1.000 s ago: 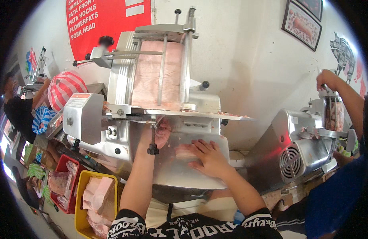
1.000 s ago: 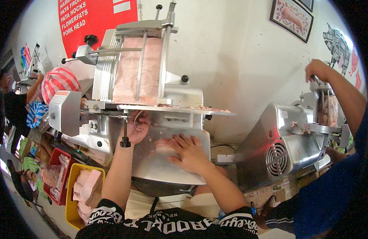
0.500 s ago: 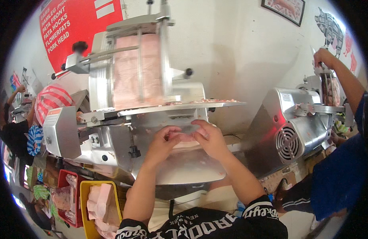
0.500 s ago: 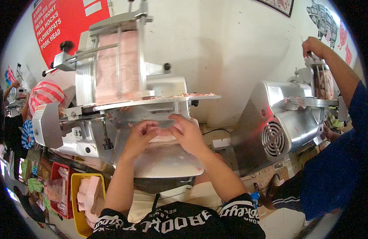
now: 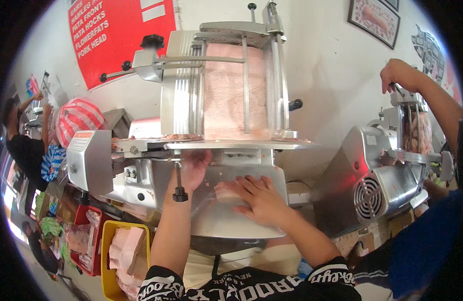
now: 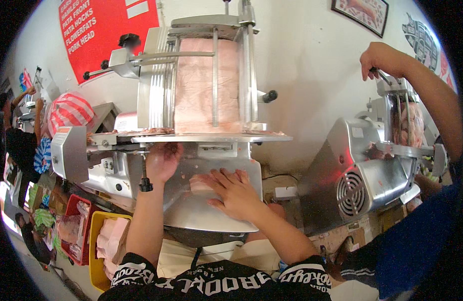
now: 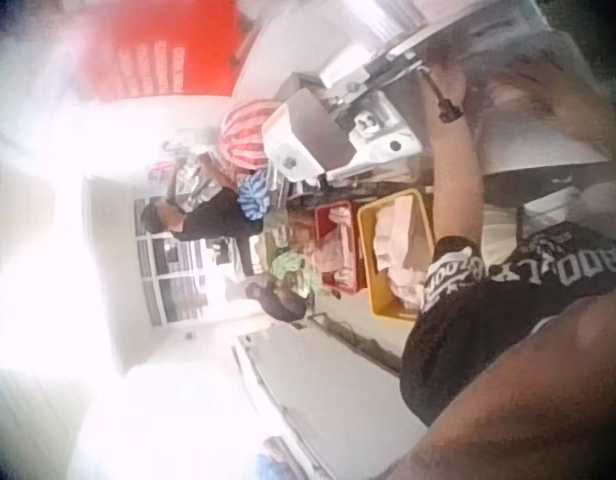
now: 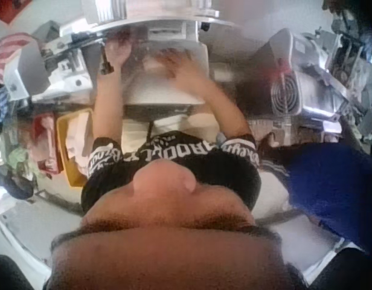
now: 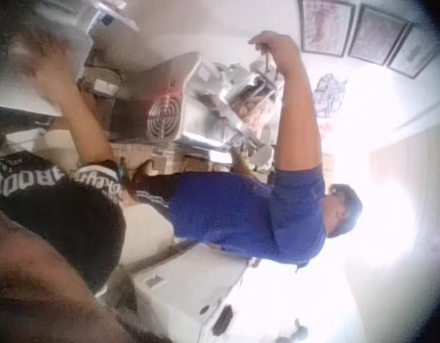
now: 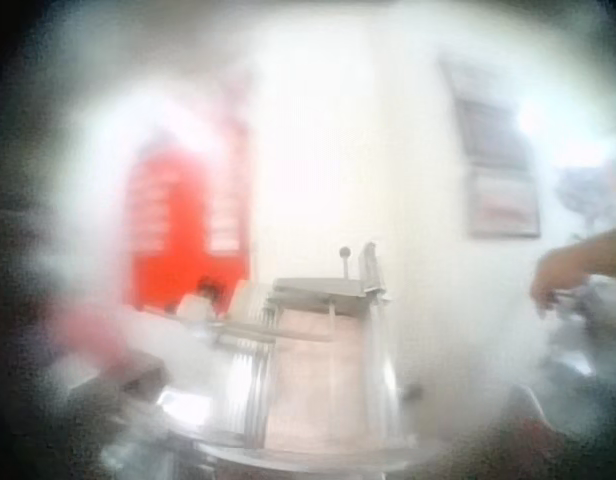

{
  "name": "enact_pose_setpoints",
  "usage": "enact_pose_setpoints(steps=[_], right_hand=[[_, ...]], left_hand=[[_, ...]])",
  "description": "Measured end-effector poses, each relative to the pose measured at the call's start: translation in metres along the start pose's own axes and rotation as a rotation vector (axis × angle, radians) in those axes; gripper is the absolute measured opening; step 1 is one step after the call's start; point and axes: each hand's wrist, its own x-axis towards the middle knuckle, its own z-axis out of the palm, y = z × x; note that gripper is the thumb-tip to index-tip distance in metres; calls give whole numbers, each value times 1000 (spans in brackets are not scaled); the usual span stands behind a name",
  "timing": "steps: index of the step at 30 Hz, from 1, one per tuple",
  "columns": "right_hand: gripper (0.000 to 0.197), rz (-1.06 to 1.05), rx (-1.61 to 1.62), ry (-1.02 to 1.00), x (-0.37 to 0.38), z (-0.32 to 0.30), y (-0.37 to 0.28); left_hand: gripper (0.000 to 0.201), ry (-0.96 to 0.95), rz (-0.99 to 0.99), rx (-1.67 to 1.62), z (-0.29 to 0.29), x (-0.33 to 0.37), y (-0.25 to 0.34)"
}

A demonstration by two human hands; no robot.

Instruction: The person places a large slab of meat onto a commercial slicer, operates the carriage to cut thin slices, and then organizes the resulting slices into a stack.

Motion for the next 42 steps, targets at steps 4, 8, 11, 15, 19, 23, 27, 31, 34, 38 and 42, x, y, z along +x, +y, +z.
enact_pose_setpoints(steps=[4,8,11,15,19,23,27,31,34,38,42], right_hand=[[63,-2,-1,-6,-2,-1,-2],[63,-20,14,9,-4,6,2],[62,-22,26,9,-6,5,6],[58,157,431,130,-1,-2,8],[58,389,1137,228,11,-17,7],[57,467,620,62,5,-11,36],[60,383,-179,145,0,-11,25],[66,24,-124,115,1,9,10],[71,-6,-31,-24,4,5,1],[76,21,-22,-55,2,-5,-7],[78,30,-12,-75,3,-7,-12]], left_hand=[[22,-56,-192,-240,-7,7,2],[22,-110,-393,-416,-45,11,6],[18,32,-383,-395,-56,-6,9],[16,75,-172,222,-53,-26,-11],[21,-273,-225,690,10,-69,-33],[24,-267,36,1467,-6,-58,-45],[32,-191,117,2013,-13,-52,-19],[27,-82,76,1212,-5,-27,3],[22,38,23,364,-9,-4,5],[15,10,-66,-41,-5,10,2],[17,-84,-237,-304,-22,17,4]])
